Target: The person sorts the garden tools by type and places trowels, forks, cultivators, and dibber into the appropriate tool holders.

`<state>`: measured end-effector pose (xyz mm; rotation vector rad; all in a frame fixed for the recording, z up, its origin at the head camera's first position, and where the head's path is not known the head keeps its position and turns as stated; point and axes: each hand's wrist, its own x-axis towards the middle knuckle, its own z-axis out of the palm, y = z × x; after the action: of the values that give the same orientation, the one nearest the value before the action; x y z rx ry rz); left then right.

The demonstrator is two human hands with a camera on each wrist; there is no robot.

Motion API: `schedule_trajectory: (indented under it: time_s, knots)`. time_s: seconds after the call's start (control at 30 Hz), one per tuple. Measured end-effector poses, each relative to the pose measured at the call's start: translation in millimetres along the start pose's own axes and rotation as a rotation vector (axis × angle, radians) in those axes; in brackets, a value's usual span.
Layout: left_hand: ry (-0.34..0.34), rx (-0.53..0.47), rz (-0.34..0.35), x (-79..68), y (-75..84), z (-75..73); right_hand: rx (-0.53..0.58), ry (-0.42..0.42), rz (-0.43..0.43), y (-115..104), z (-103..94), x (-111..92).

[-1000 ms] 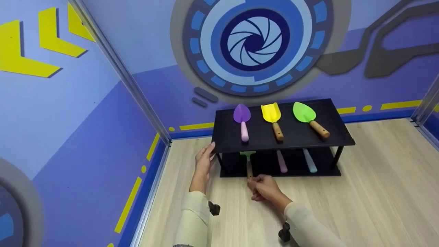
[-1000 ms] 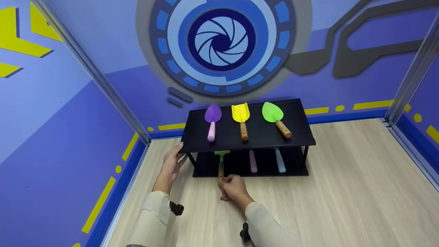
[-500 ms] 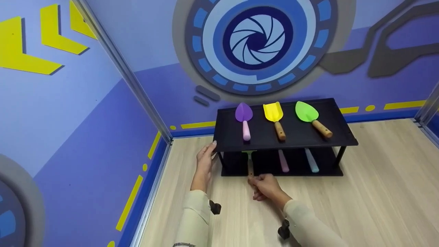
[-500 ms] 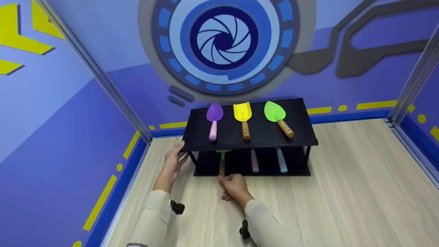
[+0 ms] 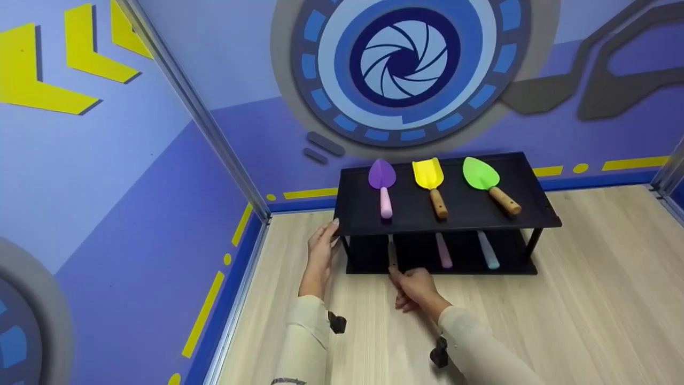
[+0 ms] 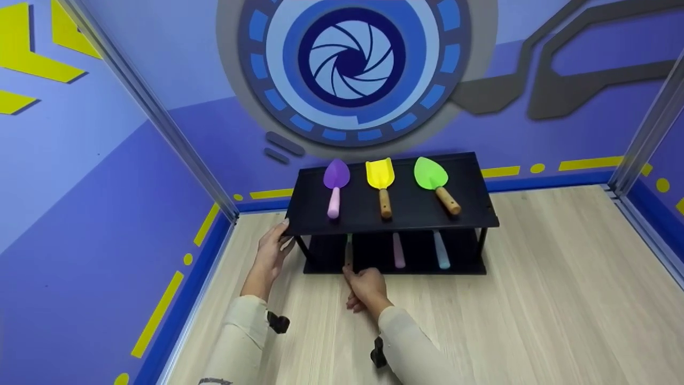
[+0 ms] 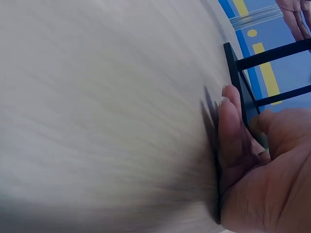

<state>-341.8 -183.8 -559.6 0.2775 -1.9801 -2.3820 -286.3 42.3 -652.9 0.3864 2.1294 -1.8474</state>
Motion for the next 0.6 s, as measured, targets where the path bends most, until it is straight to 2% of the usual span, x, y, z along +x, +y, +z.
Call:
schedule_trajectory:
  time_s: [0.37, 0.6]
  knots:
    - [-0.007, 0.016, -0.016, -0.3, 2.5, 0.4, 0.021, 0.045, 0.090, -7, 2.1, 6]
    - [0.001, 0.021, -0.018, -0.7, 2.8, -0.3, 0.040, 0.015, 0.143, -12, -0.8, 8]
